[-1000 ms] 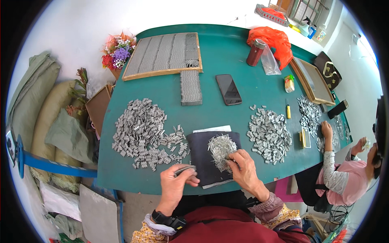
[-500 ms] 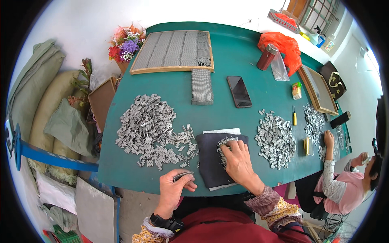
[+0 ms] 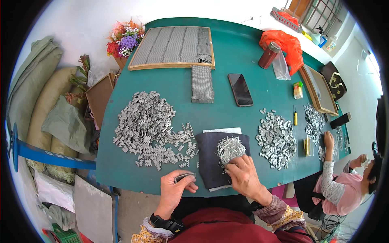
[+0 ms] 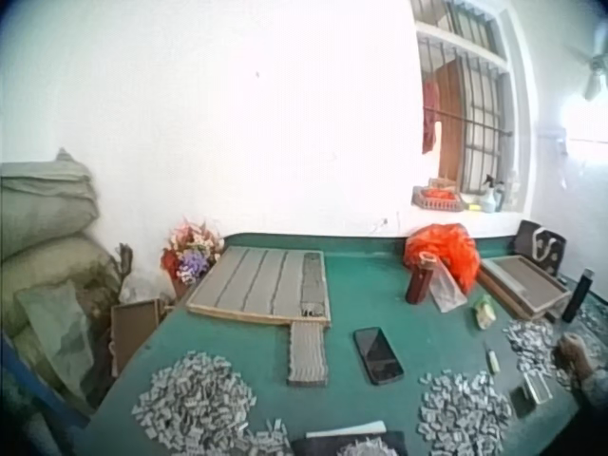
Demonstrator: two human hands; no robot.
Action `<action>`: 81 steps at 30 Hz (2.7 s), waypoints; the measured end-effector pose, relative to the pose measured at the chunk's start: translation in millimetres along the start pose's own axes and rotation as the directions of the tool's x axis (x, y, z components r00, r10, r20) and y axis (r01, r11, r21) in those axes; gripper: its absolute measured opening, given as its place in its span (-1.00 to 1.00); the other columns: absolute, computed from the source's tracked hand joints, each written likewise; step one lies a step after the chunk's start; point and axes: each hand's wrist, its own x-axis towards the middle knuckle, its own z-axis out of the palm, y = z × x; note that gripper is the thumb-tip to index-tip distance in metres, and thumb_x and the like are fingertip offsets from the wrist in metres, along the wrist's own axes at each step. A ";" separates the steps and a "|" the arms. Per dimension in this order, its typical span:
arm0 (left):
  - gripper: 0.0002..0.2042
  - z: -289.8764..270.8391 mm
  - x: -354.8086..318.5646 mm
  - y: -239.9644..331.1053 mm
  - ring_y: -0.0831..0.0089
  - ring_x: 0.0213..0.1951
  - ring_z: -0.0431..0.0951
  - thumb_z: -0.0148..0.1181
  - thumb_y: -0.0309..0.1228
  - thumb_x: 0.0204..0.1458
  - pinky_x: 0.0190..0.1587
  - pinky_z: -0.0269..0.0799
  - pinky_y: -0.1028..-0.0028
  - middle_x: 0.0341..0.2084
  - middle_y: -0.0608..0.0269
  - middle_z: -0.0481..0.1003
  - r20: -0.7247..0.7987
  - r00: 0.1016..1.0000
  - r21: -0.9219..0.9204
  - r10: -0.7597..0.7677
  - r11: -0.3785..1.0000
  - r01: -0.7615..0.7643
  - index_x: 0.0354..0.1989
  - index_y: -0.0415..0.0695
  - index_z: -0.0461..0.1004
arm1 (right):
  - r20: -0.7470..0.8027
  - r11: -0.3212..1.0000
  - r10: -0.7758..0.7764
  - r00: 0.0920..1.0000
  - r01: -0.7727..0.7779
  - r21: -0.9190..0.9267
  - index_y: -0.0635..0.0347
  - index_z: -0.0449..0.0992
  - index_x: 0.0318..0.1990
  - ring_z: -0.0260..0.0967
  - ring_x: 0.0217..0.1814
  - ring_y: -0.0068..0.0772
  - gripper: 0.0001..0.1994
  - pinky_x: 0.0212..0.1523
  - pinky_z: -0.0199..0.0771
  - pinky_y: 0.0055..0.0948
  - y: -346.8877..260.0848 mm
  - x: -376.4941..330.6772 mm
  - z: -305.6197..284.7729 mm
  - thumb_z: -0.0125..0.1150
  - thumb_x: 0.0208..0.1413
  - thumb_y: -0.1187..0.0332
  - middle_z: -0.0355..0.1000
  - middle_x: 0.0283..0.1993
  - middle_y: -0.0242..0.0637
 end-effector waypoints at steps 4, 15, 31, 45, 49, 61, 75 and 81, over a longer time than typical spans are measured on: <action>-0.91 0.6 -0.4 -1.7 0.29 -0.51 0.64 0.22 -0.61 0.08 -0.49 0.61 0.42 -0.47 0.01 0.58 0.009 1.000 0.013 -0.011 1.000 0.010 -0.28 -0.41 0.54 | -0.055 0.999 0.034 0.998 -0.035 -0.007 0.21 0.53 -0.27 0.31 -0.21 -0.13 -0.82 -0.16 0.30 -0.21 13.2 17.6 3.5 0.29 -0.08 0.57 0.41 -0.25 -0.24; -0.92 -0.8 -5.3 0.2 0.32 -0.50 0.63 0.22 -0.61 0.09 -0.47 0.60 0.44 -0.49 0.04 0.57 0.005 1.000 0.013 -0.021 1.000 0.021 -0.30 -0.40 0.55 | -0.008 0.983 -0.143 0.990 0.141 -0.114 0.20 0.48 -0.35 0.24 -0.23 -0.17 -0.85 -0.19 0.22 -0.23 35.3 65.5 18.5 0.19 -0.14 0.56 0.31 -0.34 -0.23; -0.89 21.0 4.0 3.4 0.44 -0.49 0.63 0.24 -0.57 0.11 -0.45 0.57 0.54 -0.51 0.15 0.58 0.071 0.997 0.045 -0.028 0.999 0.025 -0.24 -0.36 0.56 | -0.029 0.999 -0.042 0.999 0.042 -0.003 0.26 0.42 -0.34 0.27 -0.23 -0.08 -0.89 -0.18 0.27 -0.16 31.9 74.4 9.1 0.21 -0.04 0.56 0.33 -0.35 -0.19; -0.92 67.8 8.0 6.9 0.41 -0.49 0.63 0.21 -0.60 0.12 -0.47 0.59 0.51 -0.49 0.13 0.58 0.097 0.994 0.172 0.050 0.983 -0.067 -0.26 -0.36 0.56 | 0.110 0.610 0.388 0.915 -0.344 0.714 0.32 0.40 -0.21 0.31 -0.38 -0.50 -0.90 -0.36 0.34 -0.44 -6.6 21.2 2.8 0.13 0.22 0.46 0.39 -0.41 -0.26; -0.90 76.0 4.1 2.7 0.42 -0.48 0.64 0.19 -0.60 0.14 -0.46 0.58 0.51 -0.49 0.14 0.58 0.099 0.991 0.230 0.090 0.967 -0.111 -0.21 -0.35 0.54 | 0.078 0.507 0.365 0.928 -0.268 0.819 0.29 0.40 -0.18 0.30 -0.33 -0.61 -0.94 -0.30 0.39 -0.51 -8.5 11.2 13.0 0.07 0.27 0.49 0.40 -0.33 -0.34; -0.87 82.7 -0.3 -5.3 0.40 -0.46 0.64 0.17 -0.59 0.16 -0.43 0.62 0.48 -0.46 0.10 0.59 0.135 0.985 0.283 0.104 0.949 -0.139 -0.16 -0.37 0.53 | 0.164 0.325 0.396 0.903 -0.305 0.895 0.31 0.38 -0.14 0.34 -0.25 -0.65 -0.91 -0.23 0.41 -0.57 -11.9 -3.2 9.0 0.01 0.32 0.48 0.40 -0.31 -0.36; -0.85 79.8 0.5 -4.9 0.39 -0.45 0.65 0.17 -0.60 0.16 -0.41 0.62 0.47 -0.44 0.09 0.59 0.161 0.982 0.262 0.093 0.956 -0.134 -0.13 -0.36 0.54 | 0.217 0.318 0.426 0.878 -0.371 0.873 0.32 0.39 -0.11 0.35 -0.21 -0.67 -0.86 -0.18 0.43 -0.57 -12.7 -5.9 9.9 0.00 0.35 0.41 0.43 -0.25 -0.36; -0.86 75.0 0.1 -3.7 0.40 -0.45 0.64 0.16 -0.60 0.16 -0.41 0.62 0.48 -0.45 0.10 0.59 0.172 0.980 0.247 0.104 0.958 -0.145 -0.14 -0.36 0.54 | 0.262 0.284 0.417 0.870 -0.399 0.872 0.33 0.40 -0.10 0.36 -0.20 -0.67 -0.83 -0.14 0.44 -0.57 -16.3 -4.1 13.8 -0.01 0.36 0.38 0.44 -0.23 -0.36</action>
